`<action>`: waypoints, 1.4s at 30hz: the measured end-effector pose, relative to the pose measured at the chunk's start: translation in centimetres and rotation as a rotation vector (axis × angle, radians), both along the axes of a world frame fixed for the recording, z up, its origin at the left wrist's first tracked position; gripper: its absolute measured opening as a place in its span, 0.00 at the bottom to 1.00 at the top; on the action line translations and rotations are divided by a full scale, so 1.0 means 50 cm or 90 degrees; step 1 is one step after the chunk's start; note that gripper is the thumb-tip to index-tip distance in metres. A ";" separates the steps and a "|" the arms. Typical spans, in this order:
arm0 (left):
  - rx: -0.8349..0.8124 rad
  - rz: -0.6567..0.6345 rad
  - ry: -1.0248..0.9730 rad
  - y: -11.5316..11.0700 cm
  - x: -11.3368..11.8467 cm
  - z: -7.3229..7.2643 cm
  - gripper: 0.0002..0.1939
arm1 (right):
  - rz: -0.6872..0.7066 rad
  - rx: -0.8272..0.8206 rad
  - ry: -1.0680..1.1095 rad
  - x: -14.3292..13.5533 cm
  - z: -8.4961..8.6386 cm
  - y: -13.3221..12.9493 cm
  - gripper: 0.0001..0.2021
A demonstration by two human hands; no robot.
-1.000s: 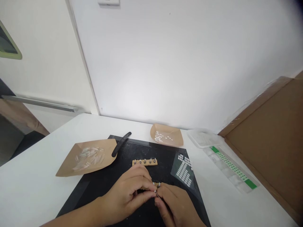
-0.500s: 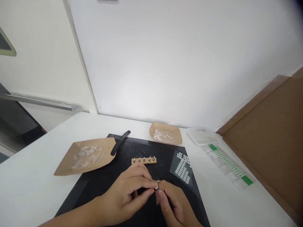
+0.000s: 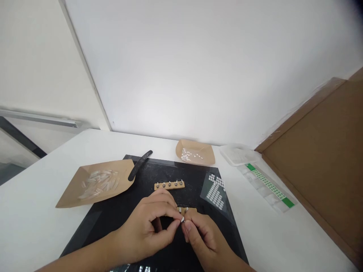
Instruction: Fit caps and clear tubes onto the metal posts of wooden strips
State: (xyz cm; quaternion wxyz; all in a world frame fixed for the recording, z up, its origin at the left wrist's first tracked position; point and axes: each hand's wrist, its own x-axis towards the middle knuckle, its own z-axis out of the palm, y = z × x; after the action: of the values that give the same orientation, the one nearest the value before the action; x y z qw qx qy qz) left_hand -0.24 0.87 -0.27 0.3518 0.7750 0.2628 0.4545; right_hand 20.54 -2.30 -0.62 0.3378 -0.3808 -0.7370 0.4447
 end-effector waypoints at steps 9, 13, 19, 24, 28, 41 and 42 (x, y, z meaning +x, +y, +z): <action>0.088 0.011 0.028 -0.005 -0.004 0.013 0.10 | 0.057 -0.088 0.051 0.007 0.027 0.003 0.21; 0.082 -0.003 0.028 -0.003 -0.005 0.018 0.11 | 0.062 -0.076 0.042 0.006 0.028 0.006 0.20; 0.090 -0.027 0.053 -0.001 -0.008 0.014 0.11 | 0.056 -0.050 0.004 0.010 0.025 0.006 0.18; 0.090 -0.039 0.094 -0.004 -0.014 0.010 0.10 | 0.041 -0.031 -0.066 0.016 0.015 0.007 0.18; 0.125 -0.026 0.119 -0.006 -0.016 0.012 0.11 | 0.043 -0.013 -0.104 0.017 0.016 0.006 0.17; 0.204 -0.011 0.193 -0.009 -0.024 0.007 0.13 | 0.031 -0.003 -0.165 0.015 0.014 0.004 0.15; 0.198 -0.009 0.194 -0.010 -0.024 0.005 0.13 | 0.033 -0.005 -0.168 0.015 0.015 0.003 0.15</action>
State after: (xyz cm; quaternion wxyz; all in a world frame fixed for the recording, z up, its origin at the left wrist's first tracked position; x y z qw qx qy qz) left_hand -1.43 0.40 -0.03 0.1873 0.8815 0.2344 0.3647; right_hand 21.26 -2.14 0.11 0.2249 -0.4183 -0.7827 0.4022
